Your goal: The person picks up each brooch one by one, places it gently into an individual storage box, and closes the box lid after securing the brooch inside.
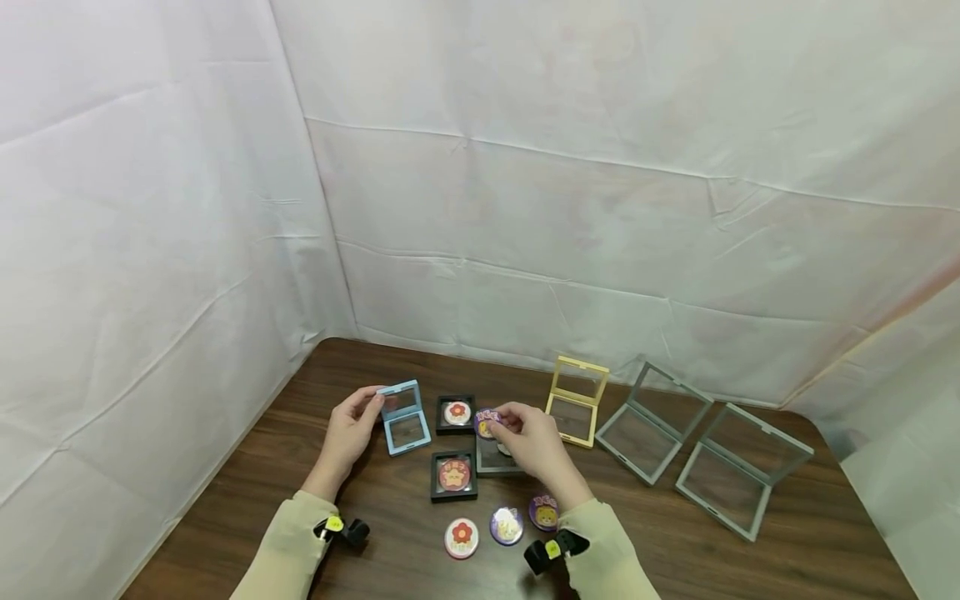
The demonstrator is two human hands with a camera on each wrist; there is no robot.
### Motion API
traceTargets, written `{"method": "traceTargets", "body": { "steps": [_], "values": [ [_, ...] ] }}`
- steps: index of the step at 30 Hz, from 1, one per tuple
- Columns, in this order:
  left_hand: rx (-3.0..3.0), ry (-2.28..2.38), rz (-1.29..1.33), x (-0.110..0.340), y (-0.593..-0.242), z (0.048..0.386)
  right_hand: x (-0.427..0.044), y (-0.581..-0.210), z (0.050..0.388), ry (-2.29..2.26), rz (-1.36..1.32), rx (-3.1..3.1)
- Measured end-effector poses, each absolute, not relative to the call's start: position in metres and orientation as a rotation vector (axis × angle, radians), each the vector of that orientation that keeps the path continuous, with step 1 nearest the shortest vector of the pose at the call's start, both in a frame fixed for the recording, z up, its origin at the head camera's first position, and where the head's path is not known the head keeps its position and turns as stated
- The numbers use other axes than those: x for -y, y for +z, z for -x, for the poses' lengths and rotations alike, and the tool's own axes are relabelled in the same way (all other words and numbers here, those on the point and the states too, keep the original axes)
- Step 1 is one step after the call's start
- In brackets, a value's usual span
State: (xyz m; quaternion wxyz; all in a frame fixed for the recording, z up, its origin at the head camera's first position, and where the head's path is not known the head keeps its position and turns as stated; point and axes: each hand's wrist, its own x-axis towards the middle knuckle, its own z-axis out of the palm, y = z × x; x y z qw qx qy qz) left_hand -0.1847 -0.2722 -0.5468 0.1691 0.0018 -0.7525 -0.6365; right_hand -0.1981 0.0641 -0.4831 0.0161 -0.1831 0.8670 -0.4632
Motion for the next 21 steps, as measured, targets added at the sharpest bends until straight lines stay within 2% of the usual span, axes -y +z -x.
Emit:
{"method": "traceTargets", "body": {
  "steps": [10, 21],
  "values": [
    [2.141, -1.829, 0.007, 0.267, -0.545, 0.185, -0.025, -0.489, 0.217, -1.387, 0.544, -2.730],
    [2.181, -1.823, 0.022, 0.268, -0.544, 0.183, 0.007, -0.497, 0.221, -1.508, 0.528, -2.554]
  ]
}}
